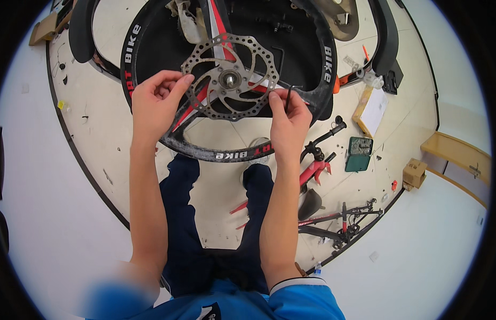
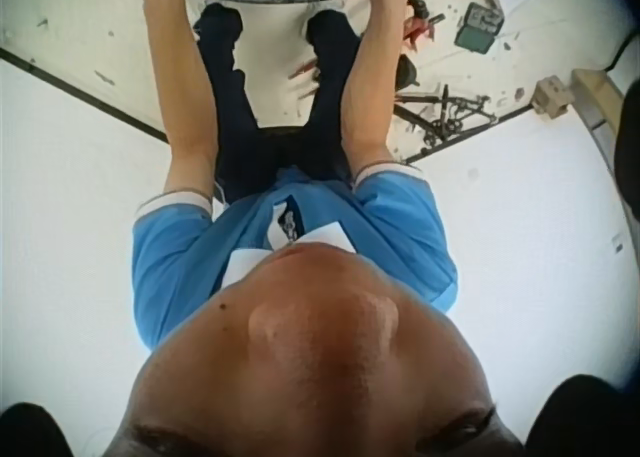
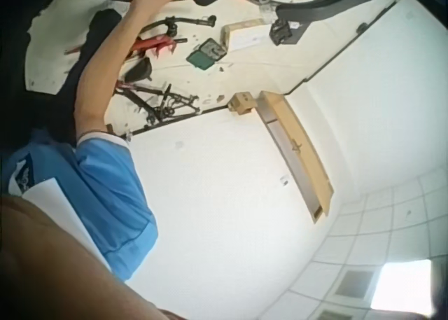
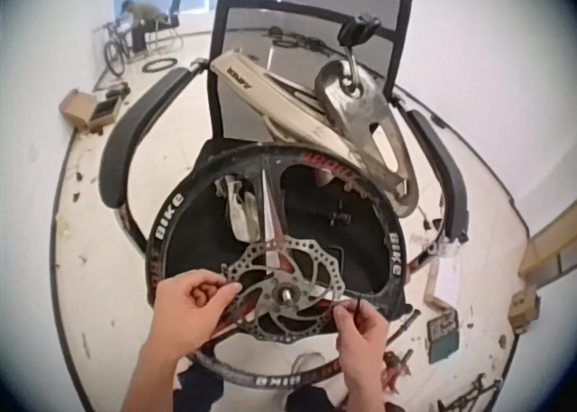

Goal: The person uses an Allen key to tighten bolts on a bicycle wheel's disc brake rotor. They repeatedly adjust the rotor and tighten the bolts while the wheel remains mounted on a stand.

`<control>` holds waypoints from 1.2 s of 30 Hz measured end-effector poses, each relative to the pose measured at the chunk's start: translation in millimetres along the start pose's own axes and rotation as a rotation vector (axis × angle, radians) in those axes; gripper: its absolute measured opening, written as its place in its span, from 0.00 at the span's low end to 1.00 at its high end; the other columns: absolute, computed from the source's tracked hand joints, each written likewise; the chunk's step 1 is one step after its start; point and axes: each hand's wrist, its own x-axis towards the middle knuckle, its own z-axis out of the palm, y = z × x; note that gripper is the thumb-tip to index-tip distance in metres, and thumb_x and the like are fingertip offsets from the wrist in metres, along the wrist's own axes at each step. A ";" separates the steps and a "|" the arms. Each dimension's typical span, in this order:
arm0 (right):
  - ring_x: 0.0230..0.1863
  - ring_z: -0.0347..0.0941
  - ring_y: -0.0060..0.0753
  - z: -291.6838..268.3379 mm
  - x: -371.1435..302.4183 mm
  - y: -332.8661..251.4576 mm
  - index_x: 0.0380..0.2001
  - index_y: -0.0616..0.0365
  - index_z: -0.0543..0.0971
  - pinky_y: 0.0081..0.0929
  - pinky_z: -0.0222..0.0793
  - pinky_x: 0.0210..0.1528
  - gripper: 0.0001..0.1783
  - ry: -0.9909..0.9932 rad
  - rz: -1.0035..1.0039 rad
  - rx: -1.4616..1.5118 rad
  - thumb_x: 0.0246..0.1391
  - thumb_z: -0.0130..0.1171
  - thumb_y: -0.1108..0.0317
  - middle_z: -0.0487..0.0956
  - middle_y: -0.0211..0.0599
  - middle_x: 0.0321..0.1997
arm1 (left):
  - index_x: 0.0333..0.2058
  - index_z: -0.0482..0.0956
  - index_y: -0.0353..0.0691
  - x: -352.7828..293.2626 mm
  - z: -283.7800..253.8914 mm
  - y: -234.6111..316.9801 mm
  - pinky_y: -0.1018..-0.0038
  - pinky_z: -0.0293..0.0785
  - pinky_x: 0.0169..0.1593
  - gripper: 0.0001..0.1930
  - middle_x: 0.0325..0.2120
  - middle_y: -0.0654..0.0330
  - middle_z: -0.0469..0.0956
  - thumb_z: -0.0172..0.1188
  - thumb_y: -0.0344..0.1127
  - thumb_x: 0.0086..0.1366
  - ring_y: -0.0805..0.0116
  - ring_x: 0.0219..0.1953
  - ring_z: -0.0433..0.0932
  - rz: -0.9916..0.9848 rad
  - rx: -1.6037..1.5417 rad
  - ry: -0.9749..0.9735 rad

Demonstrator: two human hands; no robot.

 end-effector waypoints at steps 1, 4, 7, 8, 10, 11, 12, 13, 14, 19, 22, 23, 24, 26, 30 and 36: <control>0.30 0.65 0.09 0.9 0.5 -0.1 0.37 0.64 0.81 0.11 0.58 0.32 0.06 -0.013 0.002 0.004 0.64 0.60 0.71 0.76 0.19 0.29 | 0.33 0.85 0.32 -0.2 0.8 -2.9 0.82 0.56 0.23 0.10 0.19 0.69 0.72 0.72 0.35 0.61 0.84 0.19 0.61 0.015 -0.024 0.003; 0.24 0.63 0.09 6.2 -2.5 -10.3 0.36 0.62 0.80 0.12 0.53 0.24 0.04 -0.016 0.003 0.087 0.63 0.61 0.72 0.76 0.20 0.26 | 0.33 0.84 0.33 2.6 2.1 -12.4 0.83 0.56 0.24 0.09 0.18 0.70 0.71 0.73 0.32 0.60 0.84 0.19 0.61 0.105 -0.078 0.042; 0.21 0.63 0.10 2.8 -6.2 -15.4 0.35 0.61 0.79 0.12 0.50 0.20 0.03 -0.059 -0.005 0.158 0.62 0.61 0.73 0.74 0.22 0.23 | 0.32 0.84 0.32 2.6 2.4 -9.7 0.86 0.57 0.24 0.08 0.18 0.70 0.71 0.73 0.30 0.60 0.85 0.20 0.62 0.146 -0.205 0.076; 0.19 0.63 0.10 1.1 -6.7 -16.3 0.35 0.60 0.79 0.13 0.49 0.19 0.03 -0.081 -0.011 0.180 0.62 0.61 0.73 0.74 0.23 0.22 | 0.32 0.84 0.32 1.7 2.0 -6.3 0.87 0.57 0.24 0.07 0.18 0.70 0.72 0.73 0.29 0.60 0.86 0.20 0.63 0.147 -0.261 0.084; 0.16 0.57 0.10 -0.9 -9.2 -15.9 0.37 0.60 0.79 0.13 0.45 0.18 0.03 -0.090 -0.057 0.215 0.63 0.60 0.73 0.73 0.24 0.20 | 0.33 0.84 0.31 -0.4 -0.1 -2.4 0.87 0.58 0.24 0.07 0.17 0.70 0.73 0.72 0.28 0.61 0.86 0.19 0.65 0.155 -0.313 0.046; 0.15 0.54 0.10 -2.4 -10.5 -15.8 0.39 0.60 0.78 0.13 0.43 0.18 0.03 -0.095 -0.079 0.231 0.63 0.59 0.72 0.72 0.25 0.18 | 0.33 0.84 0.30 -1.6 -1.7 -0.2 0.88 0.58 0.24 0.07 0.17 0.70 0.74 0.72 0.27 0.61 0.87 0.19 0.67 0.159 -0.340 0.026; 0.14 0.55 0.10 -4.1 -11.8 -16.8 0.39 0.61 0.78 0.13 0.44 0.17 0.04 -0.135 -0.073 0.287 0.63 0.59 0.73 0.75 0.29 0.20 | 0.33 0.84 0.30 -4.0 -6.3 3.4 0.87 0.59 0.24 0.07 0.17 0.69 0.75 0.72 0.27 0.61 0.86 0.19 0.68 0.128 -0.341 0.010; 0.14 0.56 0.10 -7.6 -12.9 -18.9 0.39 0.62 0.78 0.13 0.45 0.17 0.04 -0.175 -0.067 0.343 0.62 0.59 0.74 0.77 0.32 0.21 | 0.34 0.84 0.29 -6.9 -11.1 7.4 0.87 0.60 0.23 0.07 0.17 0.68 0.75 0.71 0.26 0.61 0.86 0.18 0.70 0.097 -0.343 -0.005; 0.14 0.58 0.11 -10.7 -13.3 -19.6 0.39 0.62 0.79 0.13 0.46 0.17 0.04 -0.214 -0.060 0.399 0.62 0.59 0.74 0.80 0.35 0.22 | 0.34 0.83 0.29 -9.6 -14.6 9.9 0.87 0.61 0.23 0.07 0.17 0.66 0.76 0.71 0.26 0.61 0.85 0.18 0.71 0.066 -0.344 -0.021; 0.13 0.54 0.10 -24.0 -14.0 -25.7 0.40 0.66 0.78 0.13 0.56 0.18 0.06 -0.385 -0.085 0.631 0.62 0.56 0.76 0.81 0.42 0.24 | 0.39 0.82 0.25 -13.1 -21.5 11.1 0.81 0.71 0.23 0.11 0.24 0.55 0.83 0.63 0.31 0.69 0.74 0.19 0.79 0.279 -0.590 -0.133; 0.16 0.59 0.10 -26.2 -14.1 -24.5 0.39 0.70 0.79 0.21 0.75 0.30 0.07 -0.444 -0.138 0.691 0.62 0.54 0.76 0.80 0.40 0.23 | 0.42 0.81 0.24 -8.2 -25.3 -3.2 0.77 0.78 0.27 0.16 0.30 0.48 0.86 0.57 0.36 0.73 0.67 0.24 0.83 0.398 -0.591 -0.204; 0.18 0.65 0.15 -25.2 -16.5 -24.2 0.38 0.72 0.79 0.27 0.78 0.36 0.08 -0.408 -0.141 0.667 0.61 0.55 0.76 0.79 0.39 0.23 | 0.43 0.80 0.23 -7.2 -26.4 -7.4 0.75 0.81 0.29 0.17 0.31 0.47 0.86 0.56 0.37 0.73 0.65 0.25 0.84 0.424 -0.580 -0.219; 0.21 0.70 0.19 -24.2 -18.5 -25.5 0.37 0.73 0.79 0.33 0.81 0.42 0.08 -0.369 -0.144 0.638 0.61 0.55 0.76 0.78 0.38 0.22 | 0.43 0.80 0.24 -11.2 -28.4 -0.3 0.72 0.84 0.34 0.15 0.33 0.45 0.86 0.56 0.35 0.72 0.63 0.27 0.85 0.343 -0.603 -0.242; 0.26 0.78 0.27 -24.7 -19.9 -27.8 0.36 0.74 0.79 0.40 0.84 0.47 0.08 -0.343 -0.141 0.631 0.59 0.55 0.76 0.77 0.38 0.22 | 0.42 0.80 0.24 -8.1 -32.0 -2.3 0.72 0.84 0.35 0.15 0.32 0.45 0.85 0.56 0.35 0.71 0.63 0.28 0.85 0.309 -0.667 -0.263; 0.29 0.83 0.39 -25.6 -25.3 -29.4 0.34 0.73 0.79 0.41 0.84 0.43 0.06 -0.396 -0.140 0.675 0.56 0.57 0.78 0.77 0.42 0.23 | 0.37 0.82 0.27 -12.8 -33.0 3.2 0.76 0.77 0.29 0.07 0.28 0.51 0.85 0.59 0.26 0.65 0.68 0.26 0.83 0.264 -0.916 -0.280; 0.23 0.71 0.27 -17.2 -25.8 -30.9 0.32 0.66 0.76 0.23 0.72 0.31 0.06 -0.436 -0.264 0.389 0.56 0.62 0.74 0.73 0.35 0.22 | 0.36 0.81 0.28 -8.2 -28.6 1.5 0.76 0.79 0.34 0.04 0.30 0.53 0.83 0.61 0.23 0.65 0.70 0.28 0.82 0.266 -0.840 -0.254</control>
